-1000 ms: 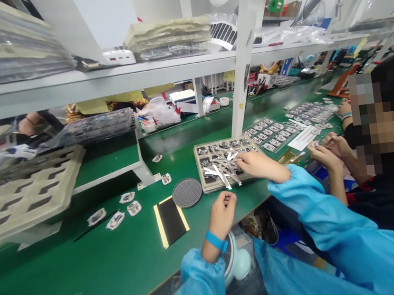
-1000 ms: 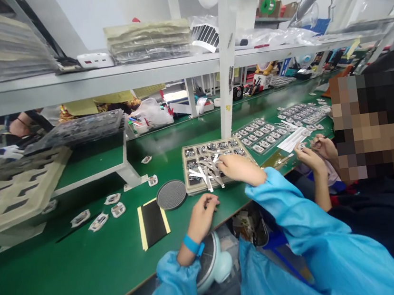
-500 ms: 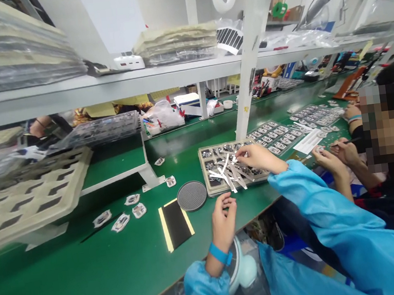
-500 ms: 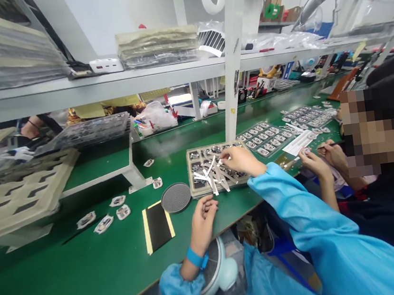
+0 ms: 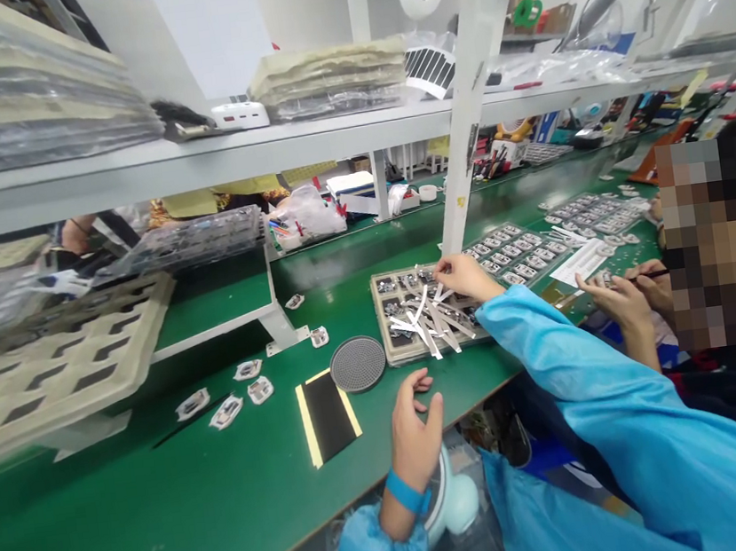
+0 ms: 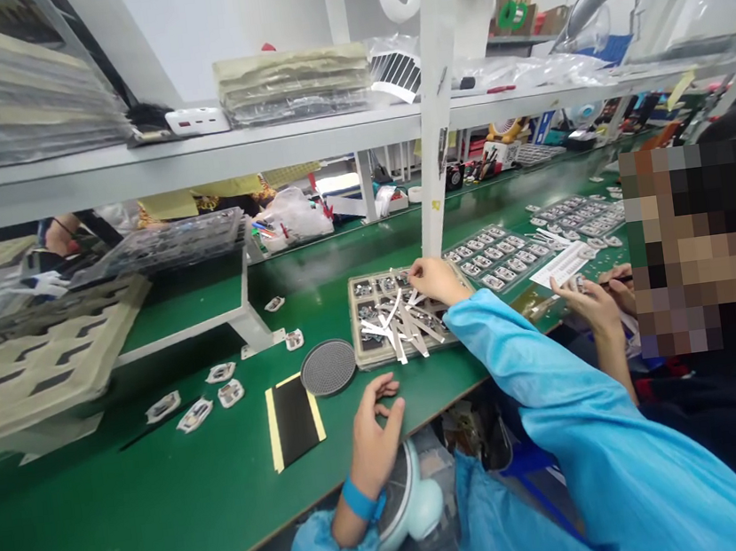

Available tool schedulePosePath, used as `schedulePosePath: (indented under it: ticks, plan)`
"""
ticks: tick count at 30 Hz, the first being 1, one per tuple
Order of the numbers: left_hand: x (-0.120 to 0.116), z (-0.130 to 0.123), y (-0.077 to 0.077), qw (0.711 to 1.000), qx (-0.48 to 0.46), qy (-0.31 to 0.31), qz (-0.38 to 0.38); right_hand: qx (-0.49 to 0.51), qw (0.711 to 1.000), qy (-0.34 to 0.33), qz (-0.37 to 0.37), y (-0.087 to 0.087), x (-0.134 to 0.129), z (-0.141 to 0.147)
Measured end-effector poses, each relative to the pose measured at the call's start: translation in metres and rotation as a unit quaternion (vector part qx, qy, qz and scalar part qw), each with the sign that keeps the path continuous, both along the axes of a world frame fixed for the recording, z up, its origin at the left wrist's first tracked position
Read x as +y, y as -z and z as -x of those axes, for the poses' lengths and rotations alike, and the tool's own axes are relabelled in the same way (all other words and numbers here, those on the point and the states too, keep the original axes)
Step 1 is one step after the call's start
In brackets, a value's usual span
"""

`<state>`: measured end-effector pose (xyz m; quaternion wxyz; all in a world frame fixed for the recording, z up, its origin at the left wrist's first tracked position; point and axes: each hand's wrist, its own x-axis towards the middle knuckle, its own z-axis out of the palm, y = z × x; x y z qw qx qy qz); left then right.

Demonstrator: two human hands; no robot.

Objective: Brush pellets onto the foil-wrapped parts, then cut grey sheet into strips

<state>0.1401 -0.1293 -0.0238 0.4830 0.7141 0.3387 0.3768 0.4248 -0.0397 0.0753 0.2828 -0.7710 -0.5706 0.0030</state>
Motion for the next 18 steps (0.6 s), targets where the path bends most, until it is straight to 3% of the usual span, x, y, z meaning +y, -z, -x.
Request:
schedulePosePath:
  ticks: [7,14,18]
  plan:
    - [0.0,0.0,0.002,1.0,-0.002,0.003,0.004,0.024,0.995,-0.076,0.059,-0.014,0.002,0.017]
    - [0.0,0.0,0.001,0.999,-0.022,-0.01,0.021,-0.016,0.997,-0.033,0.072,-0.017,0.036,0.034]
    - [0.0,0.0,0.0,1.0,-0.02,-0.01,0.02,-0.015,0.998,-0.053,0.021,-0.03,0.034,0.034]
